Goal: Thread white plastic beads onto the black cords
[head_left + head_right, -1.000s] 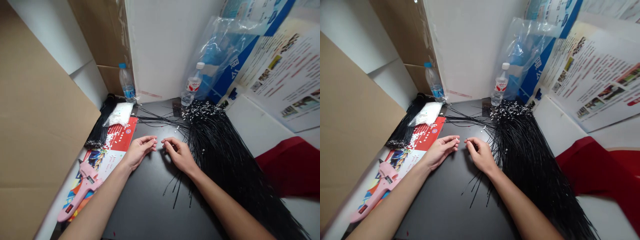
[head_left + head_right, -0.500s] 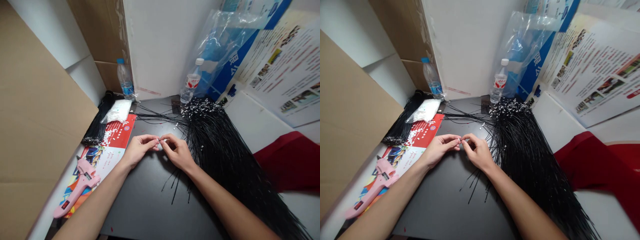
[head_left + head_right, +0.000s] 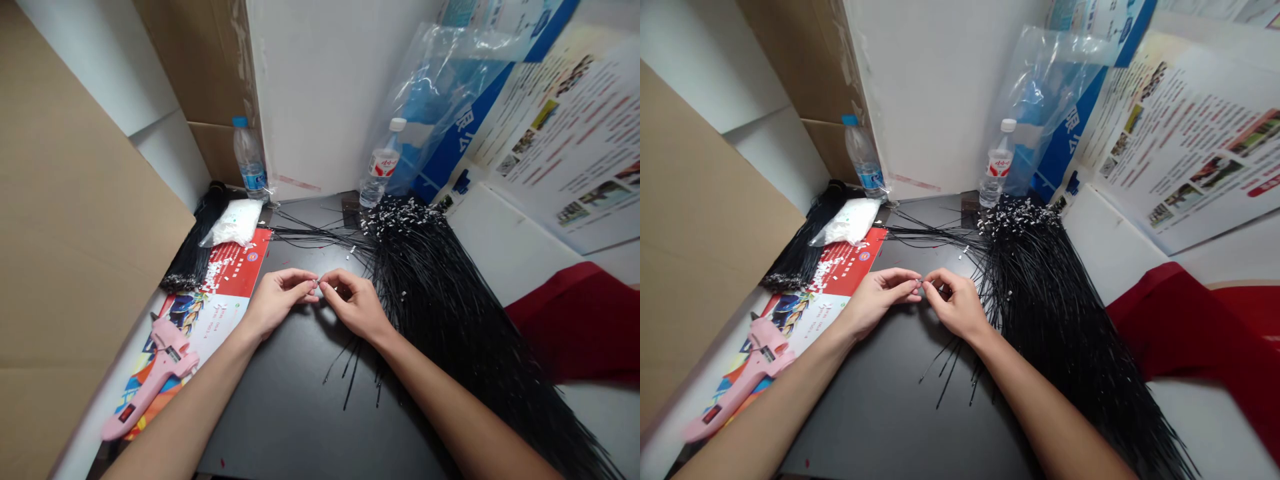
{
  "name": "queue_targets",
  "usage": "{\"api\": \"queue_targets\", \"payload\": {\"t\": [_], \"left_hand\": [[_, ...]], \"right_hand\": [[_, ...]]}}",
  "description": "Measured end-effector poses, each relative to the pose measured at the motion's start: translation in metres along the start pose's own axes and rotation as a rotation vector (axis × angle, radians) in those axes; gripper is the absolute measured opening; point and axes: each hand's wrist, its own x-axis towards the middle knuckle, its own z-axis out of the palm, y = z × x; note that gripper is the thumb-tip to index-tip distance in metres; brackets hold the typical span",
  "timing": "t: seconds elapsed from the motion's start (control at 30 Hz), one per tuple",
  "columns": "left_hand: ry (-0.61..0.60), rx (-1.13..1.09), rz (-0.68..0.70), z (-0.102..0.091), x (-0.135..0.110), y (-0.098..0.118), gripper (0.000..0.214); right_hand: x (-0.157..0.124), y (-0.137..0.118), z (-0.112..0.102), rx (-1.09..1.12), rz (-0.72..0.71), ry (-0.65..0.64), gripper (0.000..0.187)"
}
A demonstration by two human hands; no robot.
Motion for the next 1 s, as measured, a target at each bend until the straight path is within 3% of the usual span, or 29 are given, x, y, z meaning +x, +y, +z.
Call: {"api": "queue_targets", "payload": {"t": [0.13,0.33,0.7,1.0], "left_hand": [[0.034,0.005,0.052,0.0022,0.0004,-0.0012,0.027],[0.029,-0.069,-0.027,0.0042,-0.0013,-0.0010,0.032],[-0.006,-0.077,-0.034,0.0008,-0.0007,-0.0027,0.037],[-0.010,-0.109,-0.080,-0.0004,-0.0001,-0.0029,0.031]], "right_hand": [[0.0000,0.0011,-0.0002,0.030,0.007,0.001,0.016],[-0.0003,0.0015,-0.0008,0.102,0.034,-0.007,0.017],[-0.0005,-0.0001,0.0000,0.119,0.034,-0.002,0.015],[-0.0063,0.0008,-0.0016,-0.193,-0.124,0.074,0.010]]}}
